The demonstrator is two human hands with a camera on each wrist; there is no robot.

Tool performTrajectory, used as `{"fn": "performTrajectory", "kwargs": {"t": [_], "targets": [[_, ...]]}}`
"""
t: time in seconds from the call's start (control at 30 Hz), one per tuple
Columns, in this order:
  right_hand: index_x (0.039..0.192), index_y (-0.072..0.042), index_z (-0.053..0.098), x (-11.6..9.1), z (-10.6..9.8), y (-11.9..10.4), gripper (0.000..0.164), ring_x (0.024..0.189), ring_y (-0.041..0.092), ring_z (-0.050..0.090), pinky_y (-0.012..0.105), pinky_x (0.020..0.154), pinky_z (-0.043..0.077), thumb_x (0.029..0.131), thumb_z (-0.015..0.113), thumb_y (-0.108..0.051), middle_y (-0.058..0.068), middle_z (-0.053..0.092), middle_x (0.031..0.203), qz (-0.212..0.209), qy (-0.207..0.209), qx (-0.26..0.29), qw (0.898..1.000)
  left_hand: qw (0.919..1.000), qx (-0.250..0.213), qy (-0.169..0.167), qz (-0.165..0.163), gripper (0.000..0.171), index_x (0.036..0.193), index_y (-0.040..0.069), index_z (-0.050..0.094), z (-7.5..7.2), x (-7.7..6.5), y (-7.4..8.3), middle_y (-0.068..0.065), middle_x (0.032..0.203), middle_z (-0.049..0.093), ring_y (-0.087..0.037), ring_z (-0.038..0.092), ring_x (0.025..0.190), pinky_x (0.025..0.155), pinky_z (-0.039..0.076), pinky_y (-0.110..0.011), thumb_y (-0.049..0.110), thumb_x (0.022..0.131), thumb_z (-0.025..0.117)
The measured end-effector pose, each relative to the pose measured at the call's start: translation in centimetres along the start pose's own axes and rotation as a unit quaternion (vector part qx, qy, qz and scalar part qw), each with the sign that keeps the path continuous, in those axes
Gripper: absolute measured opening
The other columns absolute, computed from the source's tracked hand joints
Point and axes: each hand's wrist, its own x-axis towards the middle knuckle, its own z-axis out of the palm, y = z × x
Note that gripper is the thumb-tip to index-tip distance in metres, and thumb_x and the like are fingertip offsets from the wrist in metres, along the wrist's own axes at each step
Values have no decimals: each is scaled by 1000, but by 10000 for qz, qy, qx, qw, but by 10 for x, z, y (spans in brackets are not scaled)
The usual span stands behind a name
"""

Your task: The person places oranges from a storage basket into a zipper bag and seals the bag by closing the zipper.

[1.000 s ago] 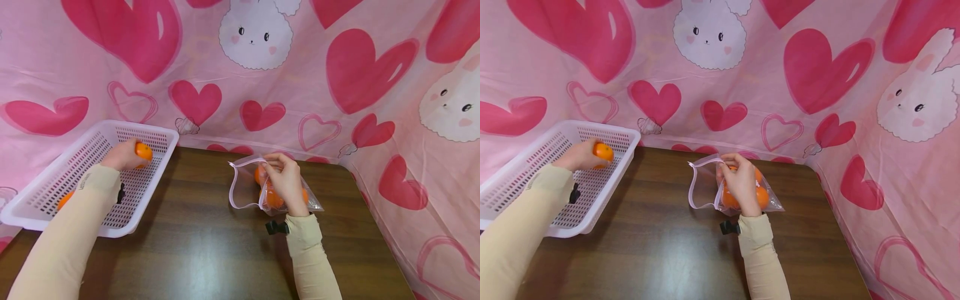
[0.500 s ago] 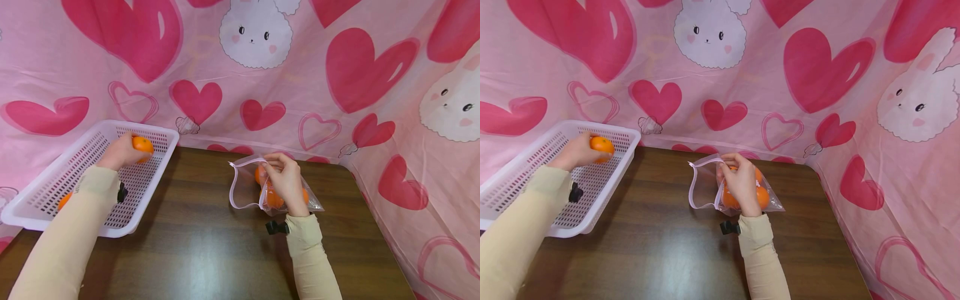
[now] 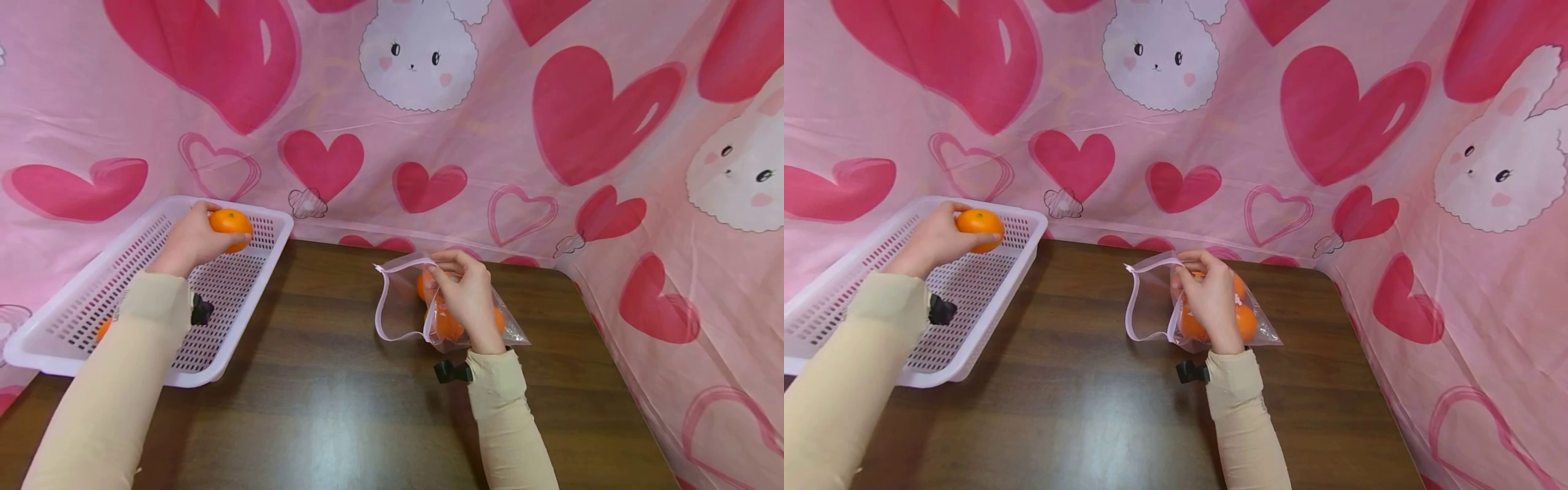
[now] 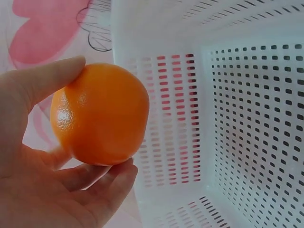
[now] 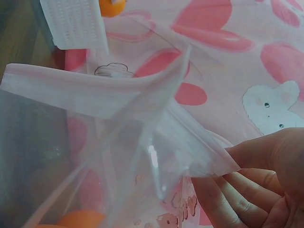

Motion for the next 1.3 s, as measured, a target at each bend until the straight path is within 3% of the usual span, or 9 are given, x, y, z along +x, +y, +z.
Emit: {"fn": "performTrajectory", "kwargs": {"t": [0.37,0.53,1.3], "targets": [[107,-3,74,-1,-2,-1,16,85,20,73,23,78,57,92,76,-6,10,75,97,68,-20,-11,10000,9993,-218,277,-89,88,149,-9,25,0,-3,6,-36,135,40,-53,42,115,96,44,-66,42,93,70],[107,-3,74,0,-1,-1,15,87,21,73,26,81,57,92,76,-6,10,75,97,65,-10,-45,10000,9988,-339,354,-38,92,149,-8,25,-1,-4,11,-35,135,40,-53,42,115,95,44,-66,50,92,69],[107,-3,74,-1,-1,-3,15,87,21,73,27,81,57,92,76,-5,10,76,97,46,-21,-67,10000,9929,-677,957,204,88,146,-1,29,10,-12,52,-30,135,47,-47,47,114,94,44,-58,56,90,67]]}}
